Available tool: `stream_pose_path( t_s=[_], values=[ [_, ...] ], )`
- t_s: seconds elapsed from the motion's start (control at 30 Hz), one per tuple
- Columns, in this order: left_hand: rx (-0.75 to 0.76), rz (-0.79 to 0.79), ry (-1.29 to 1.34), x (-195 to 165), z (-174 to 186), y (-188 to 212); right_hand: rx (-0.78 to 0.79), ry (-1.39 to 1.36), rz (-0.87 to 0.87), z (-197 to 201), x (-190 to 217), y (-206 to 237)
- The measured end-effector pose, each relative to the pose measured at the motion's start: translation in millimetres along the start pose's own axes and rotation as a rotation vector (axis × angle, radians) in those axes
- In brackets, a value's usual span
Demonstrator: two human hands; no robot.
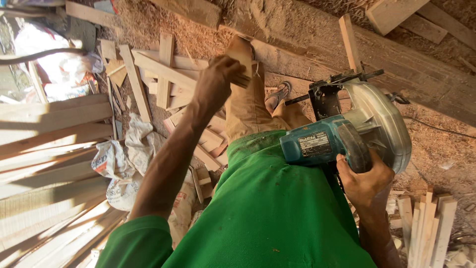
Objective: The person cuts thin wooden strips into shorter pieces using a handheld circular saw. They brace each strip against their leg and a wooden beam, guide the saw along the wood, and set cut pieces aside among the scrap wood on the floor.
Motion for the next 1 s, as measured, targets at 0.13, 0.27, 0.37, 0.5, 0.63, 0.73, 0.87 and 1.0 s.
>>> stream_pose_path(
  t_s=[0.13,0.27,0.37,0.5,0.63,0.73,0.87,1.0],
  values=[
    [0.014,-0.066,-0.084,12,14,-39,-0.020,-0.014,-0.021,7,1,2],
    [0.000,-0.095,-0.127,25,41,-64,-0.027,-0.002,-0.023,15,5,-1],
    [-0.037,-0.085,-0.108,34,59,-73,-0.026,-0.011,0.024,24,12,-9],
    [-0.075,-0.094,-0.075,31,67,-78,0.046,-0.046,-0.009,33,27,-26],
    [-0.082,-0.086,-0.120,18,73,-83,0.108,-0.065,0.149,41,55,-46],
    [-0.215,-0.080,-0.156,5,81,-78,0.166,-0.066,0.316,44,75,-64],
    [-0.541,0.272,0.103,-1,81,-36,0.296,-0.158,0.537,34,100,-90],
    [-0.202,0.821,0.814,6,43,-5,0.456,-0.196,0.606,-8,124,-118]
  ],
)
Point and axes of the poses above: each hand's wrist, its own y-axis away from the middle knuckle, its own z-axis out of the back of the hand, x = y × z, the point moved 3 cm from there along -y, towards the middle knuckle, and after that the axes turned 5 degrees about -y, right-handed, at the moved point
